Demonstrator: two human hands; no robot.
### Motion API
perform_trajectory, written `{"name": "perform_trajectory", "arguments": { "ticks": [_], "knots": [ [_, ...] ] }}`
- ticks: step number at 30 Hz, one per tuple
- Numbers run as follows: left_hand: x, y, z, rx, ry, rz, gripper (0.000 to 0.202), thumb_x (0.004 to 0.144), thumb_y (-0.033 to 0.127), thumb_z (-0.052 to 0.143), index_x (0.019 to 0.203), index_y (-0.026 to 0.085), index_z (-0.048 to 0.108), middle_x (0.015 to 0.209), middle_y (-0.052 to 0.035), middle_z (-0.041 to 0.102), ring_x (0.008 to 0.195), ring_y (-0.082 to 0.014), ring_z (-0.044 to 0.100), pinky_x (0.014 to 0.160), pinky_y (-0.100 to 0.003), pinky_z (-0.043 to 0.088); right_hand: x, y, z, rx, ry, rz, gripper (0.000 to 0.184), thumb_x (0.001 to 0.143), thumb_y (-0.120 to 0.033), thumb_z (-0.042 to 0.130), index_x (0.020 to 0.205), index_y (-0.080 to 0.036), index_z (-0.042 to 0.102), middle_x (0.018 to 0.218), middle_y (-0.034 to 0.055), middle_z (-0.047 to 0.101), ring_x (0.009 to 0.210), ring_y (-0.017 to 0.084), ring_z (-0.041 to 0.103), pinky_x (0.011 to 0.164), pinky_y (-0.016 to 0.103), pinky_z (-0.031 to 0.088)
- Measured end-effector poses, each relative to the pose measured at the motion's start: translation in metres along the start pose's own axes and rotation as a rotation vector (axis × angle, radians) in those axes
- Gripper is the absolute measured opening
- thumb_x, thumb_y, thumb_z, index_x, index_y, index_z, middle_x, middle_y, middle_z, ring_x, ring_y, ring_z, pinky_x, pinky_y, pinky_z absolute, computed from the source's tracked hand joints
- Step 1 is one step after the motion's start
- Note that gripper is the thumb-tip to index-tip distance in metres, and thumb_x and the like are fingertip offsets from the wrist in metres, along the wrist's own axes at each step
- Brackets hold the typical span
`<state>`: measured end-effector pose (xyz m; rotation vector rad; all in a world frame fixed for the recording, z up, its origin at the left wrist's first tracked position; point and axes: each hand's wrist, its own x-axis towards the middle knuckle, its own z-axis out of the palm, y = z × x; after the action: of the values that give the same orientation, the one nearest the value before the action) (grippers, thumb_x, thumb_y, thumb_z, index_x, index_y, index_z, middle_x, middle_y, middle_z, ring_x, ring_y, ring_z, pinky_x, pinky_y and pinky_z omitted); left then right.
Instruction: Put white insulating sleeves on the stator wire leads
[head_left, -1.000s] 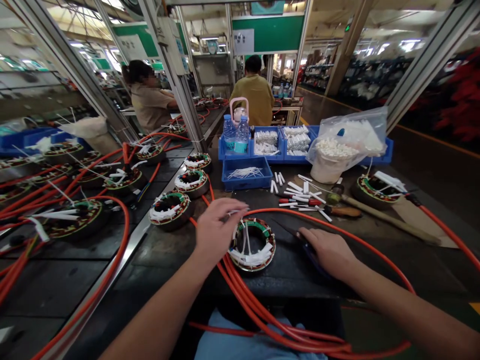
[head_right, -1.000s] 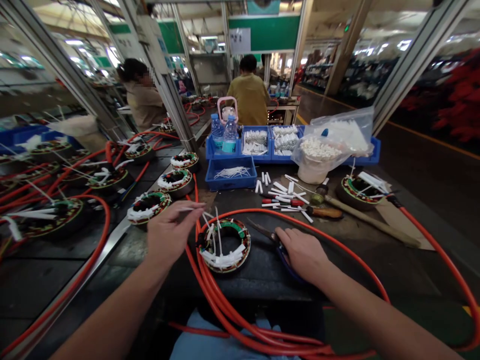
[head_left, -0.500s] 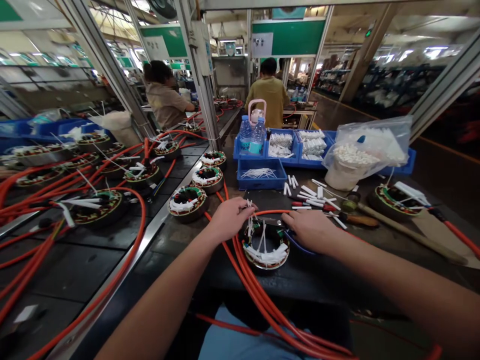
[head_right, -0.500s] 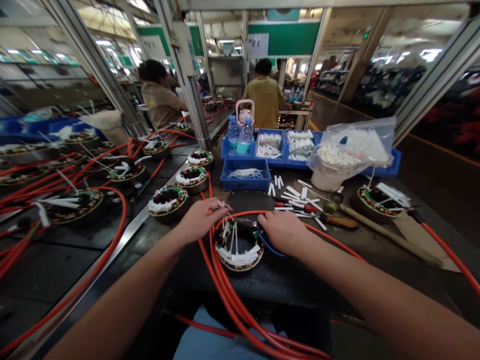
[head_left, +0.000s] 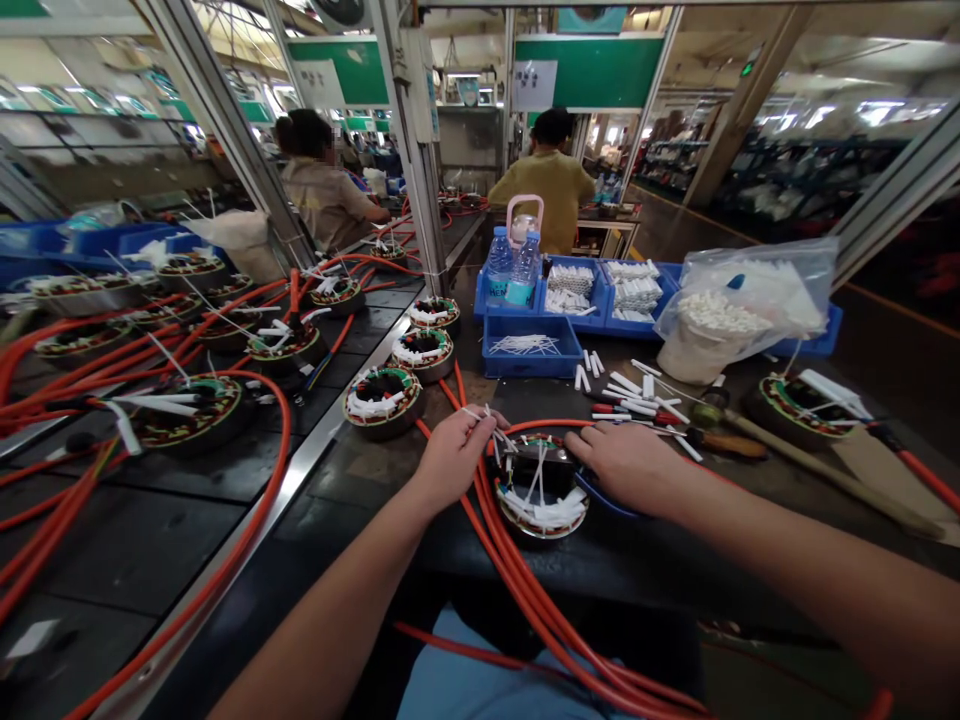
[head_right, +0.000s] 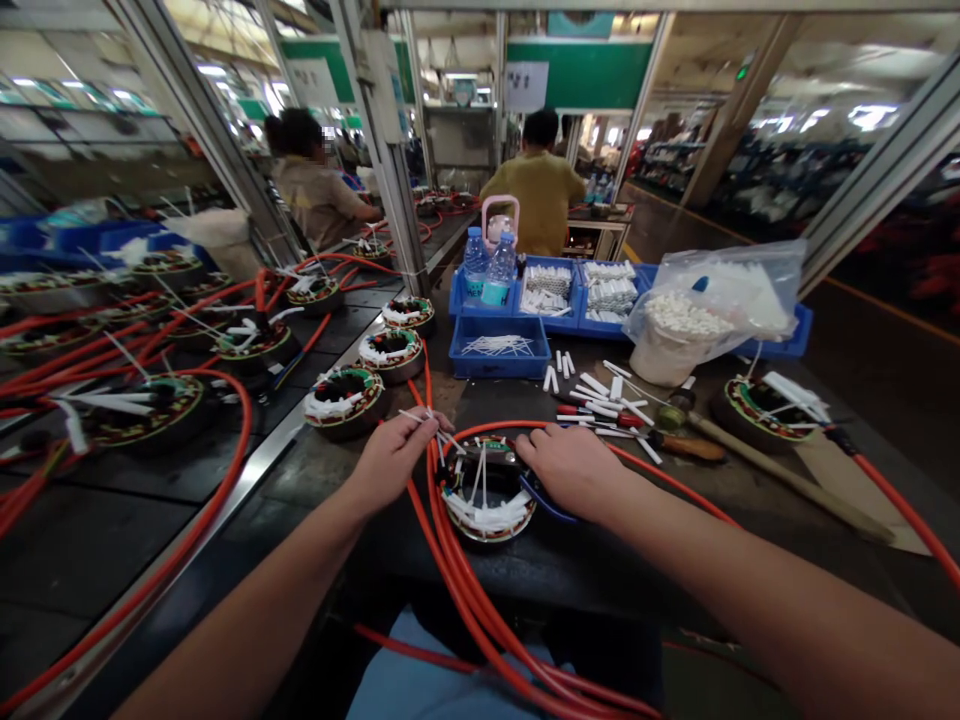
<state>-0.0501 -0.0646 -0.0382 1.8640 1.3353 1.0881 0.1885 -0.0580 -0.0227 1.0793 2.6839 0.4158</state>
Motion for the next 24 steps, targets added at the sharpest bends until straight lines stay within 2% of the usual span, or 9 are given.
{"name": "perform_trajectory", "arguments": {
  "ticks": [5,7,9,10,12,14,17,20,24],
  "knots": [
    [0.003,0.0,0.0,0.037,0.028,0.023,0.029,0.087,0.029,0.038,0.077,0.017,0.062,0.08,-0.0034,0.064,0.081,-0.0162,0.058,0.078,-0.027,0.043,0.004,0.0,0.002,-0.017,0.008,-0.033,0.029,0.084,-0.01,0.041,0.11,-0.013,0.053,0.085,0.0091,0.062,0.077,0.022,0.06,0.058,0.028,0.037],
    [0.002,-0.002,-0.003,0.032,0.125,-0.002,0.03,0.087,0.031,0.038,0.076,0.016,0.061,0.087,-0.0056,0.063,0.08,-0.016,0.058,0.075,-0.027,0.044,-0.009,0.006,0.006,-0.018,0.014,0.009,0.028,0.082,-0.01,0.042,0.108,-0.014,0.053,0.083,0.0086,0.062,0.076,0.021,0.06,0.057,0.027,0.036],
    [-0.001,-0.002,-0.007,-0.049,0.223,-0.069,0.03,0.087,0.035,0.037,0.079,0.015,0.058,0.091,-0.007,0.062,0.071,-0.0141,0.058,0.065,-0.026,0.045,-0.028,0.014,0.011,-0.012,0.016,0.059,0.028,0.081,-0.011,0.044,0.107,-0.014,0.054,0.084,0.0084,0.062,0.075,0.021,0.06,0.056,0.027,0.035],
    [-0.004,0.0,-0.009,-0.119,0.229,-0.125,0.031,0.087,0.037,0.037,0.08,0.015,0.057,0.088,-0.0066,0.063,0.065,-0.0127,0.057,0.058,-0.024,0.044,-0.04,0.017,0.012,-0.004,0.019,0.073,0.028,0.08,-0.011,0.045,0.107,-0.015,0.054,0.086,0.0084,0.062,0.076,0.02,0.059,0.057,0.027,0.035],
    [-0.008,0.008,-0.012,-0.264,0.095,-0.265,0.03,0.084,0.041,0.042,0.085,0.015,0.057,0.075,-0.0034,0.064,0.052,-0.0106,0.054,0.049,-0.021,0.041,-0.062,0.019,0.014,0.023,0.023,0.068,0.032,0.078,-0.012,0.046,0.109,-0.016,0.053,0.091,0.0082,0.062,0.077,0.02,0.059,0.059,0.028,0.037],
    [-0.01,0.02,-0.01,-0.317,-0.193,-0.37,0.026,0.079,0.038,0.05,0.09,0.015,0.059,0.064,-0.0002,0.063,0.05,-0.0109,0.054,0.047,-0.02,0.041,-0.076,0.015,0.011,0.057,0.01,0.044,0.035,0.077,-0.011,0.045,0.11,-0.018,0.053,0.092,0.0074,0.063,0.076,0.02,0.059,0.061,0.029,0.037],
    [-0.005,0.035,0.0,-0.26,-0.578,-0.383,0.023,0.074,0.029,0.056,0.091,0.016,0.061,0.064,0.0014,0.064,0.056,-0.0128,0.059,0.052,-0.021,0.043,-0.077,0.003,0.0,0.119,-0.036,0.01,0.032,0.077,-0.011,0.044,0.105,-0.019,0.054,0.088,0.0062,0.063,0.073,0.019,0.059,0.06,0.028,0.037],
    [0.005,0.041,0.009,-0.138,-0.7,-0.278,0.017,0.074,0.031,0.055,0.075,0.015,0.062,0.062,0.0017,0.062,0.057,-0.0117,0.057,0.053,-0.019,0.041,-0.063,-0.007,-0.012,0.161,-0.065,-0.02,0.023,0.076,-0.014,0.047,0.096,-0.019,0.056,0.081,0.0052,0.062,0.071,0.02,0.059,0.058,0.028,0.034],
    [0.01,0.042,0.008,-0.002,-0.675,-0.166,0.029,0.079,0.037,0.051,0.062,0.015,0.06,0.056,0.0026,0.06,0.051,-0.0093,0.051,0.05,-0.018,0.037,-0.051,-0.009,-0.016,0.183,-0.064,-0.063,0.017,0.077,-0.016,0.046,0.092,-0.019,0.055,0.077,0.0047,0.062,0.067,0.02,0.058,0.055,0.027,0.031]
  ]
}}
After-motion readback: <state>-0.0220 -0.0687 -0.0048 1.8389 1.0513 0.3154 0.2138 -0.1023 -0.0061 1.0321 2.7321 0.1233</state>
